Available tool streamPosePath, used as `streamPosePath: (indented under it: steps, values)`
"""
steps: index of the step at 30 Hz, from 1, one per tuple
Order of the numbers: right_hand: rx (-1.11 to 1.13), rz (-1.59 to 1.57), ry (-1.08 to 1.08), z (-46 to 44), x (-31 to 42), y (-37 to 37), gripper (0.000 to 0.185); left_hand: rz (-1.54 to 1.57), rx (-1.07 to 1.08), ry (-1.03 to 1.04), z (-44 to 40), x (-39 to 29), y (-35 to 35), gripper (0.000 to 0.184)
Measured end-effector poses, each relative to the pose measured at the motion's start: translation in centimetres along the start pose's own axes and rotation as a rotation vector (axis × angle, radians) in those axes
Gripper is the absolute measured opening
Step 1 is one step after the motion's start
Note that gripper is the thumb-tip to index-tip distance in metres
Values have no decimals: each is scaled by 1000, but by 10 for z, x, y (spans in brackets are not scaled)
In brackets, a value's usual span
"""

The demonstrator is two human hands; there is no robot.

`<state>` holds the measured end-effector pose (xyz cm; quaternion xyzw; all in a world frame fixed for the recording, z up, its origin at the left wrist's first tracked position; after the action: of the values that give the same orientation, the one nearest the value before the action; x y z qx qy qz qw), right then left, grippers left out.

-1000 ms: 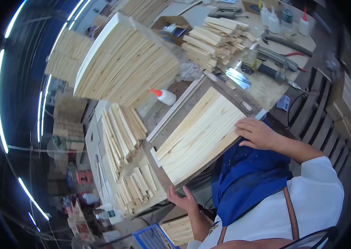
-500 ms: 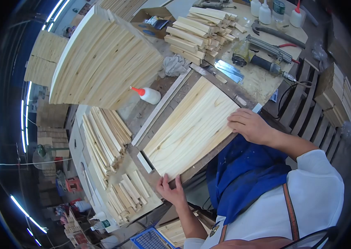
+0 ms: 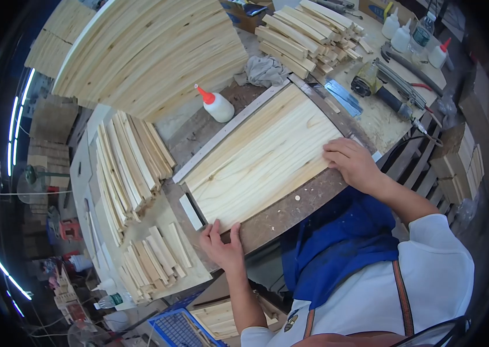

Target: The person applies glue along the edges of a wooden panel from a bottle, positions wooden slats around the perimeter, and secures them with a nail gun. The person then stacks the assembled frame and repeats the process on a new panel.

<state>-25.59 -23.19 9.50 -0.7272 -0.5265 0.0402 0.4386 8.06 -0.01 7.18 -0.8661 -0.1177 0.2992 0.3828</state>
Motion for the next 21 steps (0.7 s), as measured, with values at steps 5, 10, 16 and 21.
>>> streamPosePath:
  steps: [5, 10, 16, 21]
  values:
    - [10, 14, 24, -1, 4, -4, 29, 29, -20, -27, 3, -8, -1, 50]
    - [1, 38, 26, -1, 4, -5, 36, 43, -20, -4, 2, -11, 0, 49]
    - [263, 121, 137, -55, 3, -10, 41, 61, -36, 2, 4, -12, 2, 49]
    - [196, 245, 124, -108, -39, 52, 45, 60, -38, 8, 3, -11, 3, 51]
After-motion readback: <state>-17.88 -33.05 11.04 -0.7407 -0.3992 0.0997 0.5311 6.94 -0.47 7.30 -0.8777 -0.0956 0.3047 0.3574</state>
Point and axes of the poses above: each hand's wrist, its own z-axis away from the middle knuckle, its own y-axis out of the palm, x = y × z, the point moved 3 cm from there along -z, towards the middle knuckle, and after that the axes turned 11 degrees about -x, right-handed, at the moved point
